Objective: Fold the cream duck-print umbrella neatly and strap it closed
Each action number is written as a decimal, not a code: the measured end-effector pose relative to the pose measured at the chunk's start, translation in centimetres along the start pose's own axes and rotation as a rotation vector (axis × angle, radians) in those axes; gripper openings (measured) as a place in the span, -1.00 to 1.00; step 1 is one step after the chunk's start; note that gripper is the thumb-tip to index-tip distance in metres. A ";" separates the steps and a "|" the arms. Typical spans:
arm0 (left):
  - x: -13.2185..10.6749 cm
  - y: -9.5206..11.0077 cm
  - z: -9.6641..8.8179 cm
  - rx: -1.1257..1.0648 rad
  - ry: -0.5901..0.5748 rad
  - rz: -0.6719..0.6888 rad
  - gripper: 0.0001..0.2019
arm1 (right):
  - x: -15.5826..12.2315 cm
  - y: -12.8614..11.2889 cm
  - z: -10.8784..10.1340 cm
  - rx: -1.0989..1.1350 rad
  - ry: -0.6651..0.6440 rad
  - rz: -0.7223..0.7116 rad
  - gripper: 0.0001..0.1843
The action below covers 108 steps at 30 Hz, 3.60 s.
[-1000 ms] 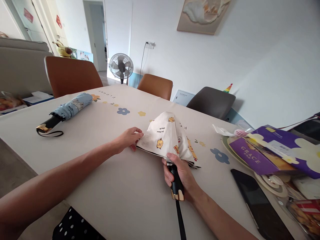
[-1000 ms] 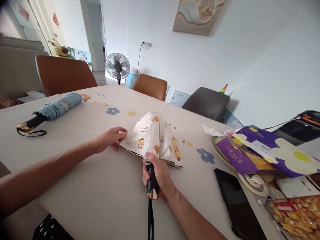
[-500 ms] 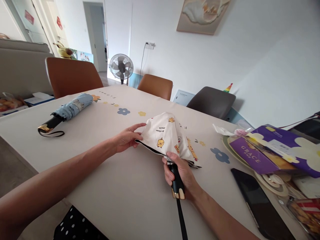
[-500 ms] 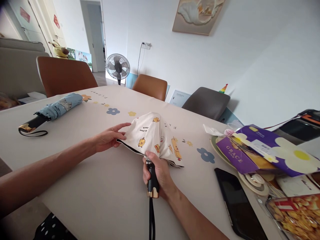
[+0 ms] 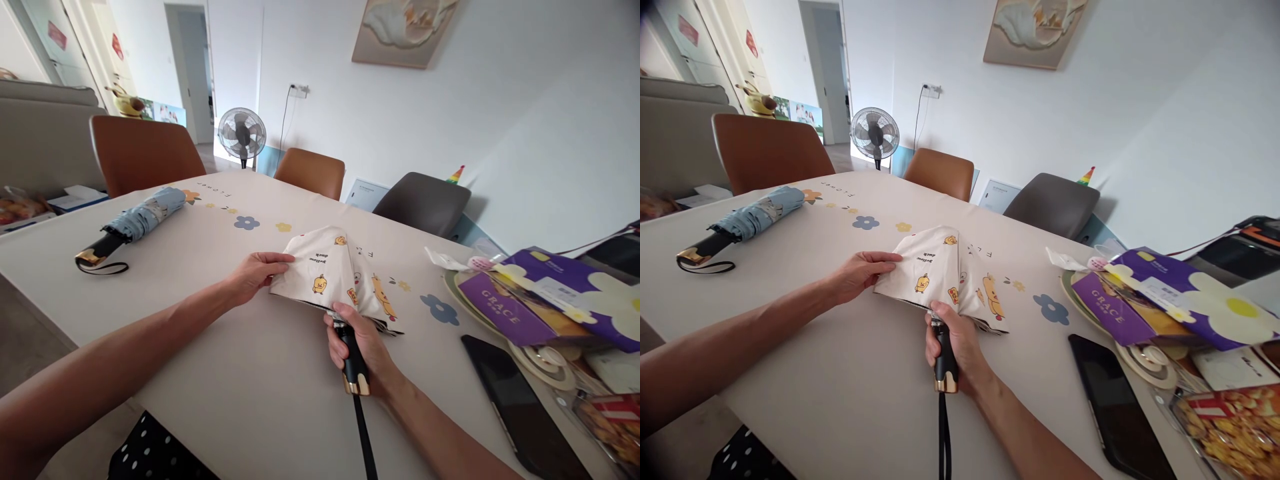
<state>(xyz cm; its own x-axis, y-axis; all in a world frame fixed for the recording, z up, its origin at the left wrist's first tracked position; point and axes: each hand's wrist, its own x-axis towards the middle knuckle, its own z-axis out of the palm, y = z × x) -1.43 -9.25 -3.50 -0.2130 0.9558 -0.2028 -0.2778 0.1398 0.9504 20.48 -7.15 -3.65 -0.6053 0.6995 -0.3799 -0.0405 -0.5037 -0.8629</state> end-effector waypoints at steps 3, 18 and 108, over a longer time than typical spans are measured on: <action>0.3 0.1 -0.2 0.013 0.046 0.034 -0.67 | 0.1 0.1 0.0 -0.003 0.013 -0.003 -0.65; 0.4 -0.5 -0.3 0.172 0.027 -0.025 -0.64 | 0.1 -0.2 -0.1 0.027 -0.013 0.037 -0.60; 0.2 0.4 9.9 -0.413 -0.162 -0.082 -0.70 | -0.4 0.6 0.3 -0.139 -0.086 -0.024 -0.65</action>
<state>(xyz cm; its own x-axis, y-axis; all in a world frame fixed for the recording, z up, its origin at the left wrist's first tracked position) 7.68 -6.45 -0.88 -0.0340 0.9786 -0.2027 -0.6455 0.1333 0.7520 20.43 -7.87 -3.93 -0.6713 0.6618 -0.3337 0.0505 -0.4083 -0.9115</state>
